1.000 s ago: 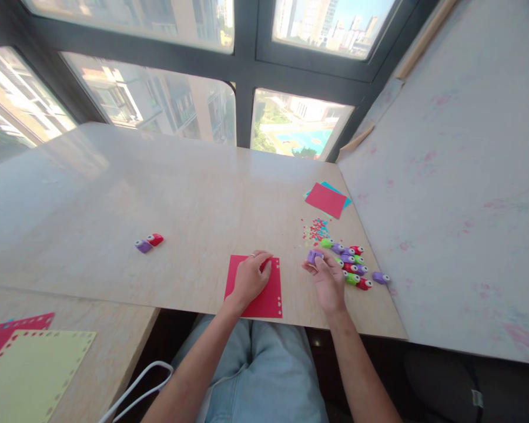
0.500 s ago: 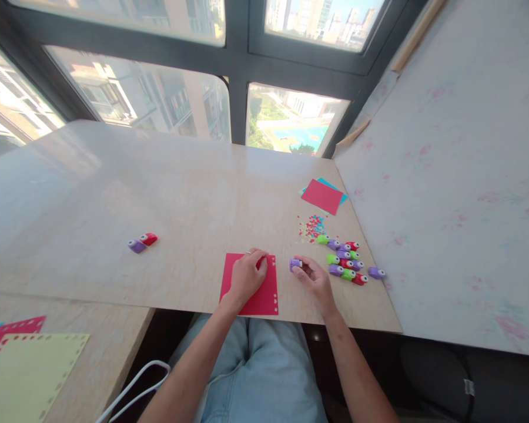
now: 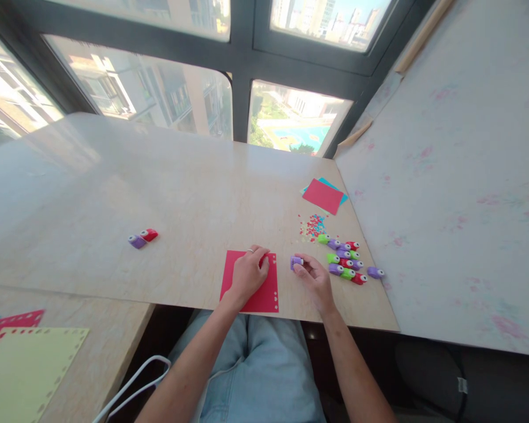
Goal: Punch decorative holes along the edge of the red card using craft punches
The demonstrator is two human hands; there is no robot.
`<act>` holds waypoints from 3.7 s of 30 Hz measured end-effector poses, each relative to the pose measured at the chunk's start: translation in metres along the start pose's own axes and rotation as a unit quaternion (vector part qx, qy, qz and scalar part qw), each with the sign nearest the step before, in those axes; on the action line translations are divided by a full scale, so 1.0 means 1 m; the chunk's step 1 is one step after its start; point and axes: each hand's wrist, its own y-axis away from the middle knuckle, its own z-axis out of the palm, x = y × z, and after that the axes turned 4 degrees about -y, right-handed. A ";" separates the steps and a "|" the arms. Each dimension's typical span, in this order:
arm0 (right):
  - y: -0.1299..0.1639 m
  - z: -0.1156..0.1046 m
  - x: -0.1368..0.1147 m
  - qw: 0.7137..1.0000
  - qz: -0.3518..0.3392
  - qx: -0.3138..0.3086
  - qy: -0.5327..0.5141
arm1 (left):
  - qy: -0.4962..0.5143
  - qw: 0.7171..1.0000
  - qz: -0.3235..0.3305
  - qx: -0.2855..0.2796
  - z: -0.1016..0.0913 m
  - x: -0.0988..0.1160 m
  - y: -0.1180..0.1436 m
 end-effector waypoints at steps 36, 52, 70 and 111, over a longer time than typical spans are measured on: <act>-0.013 0.006 -0.037 0.882 -0.183 -0.228 0.370 | 0.005 1.000 -0.009 0.001 0.002 -0.001 0.002; -0.013 0.008 -0.029 0.905 -0.173 -0.210 0.327 | 0.001 1.000 -0.019 -0.011 0.000 0.002 0.002; -0.014 0.009 -0.031 0.898 -0.166 -0.227 0.339 | -0.004 1.000 -0.018 -0.010 0.000 0.004 0.002; 0.006 0.021 -0.004 0.918 -0.224 -0.069 0.321 | 0.173 0.984 -0.027 0.042 -0.005 -0.002 0.002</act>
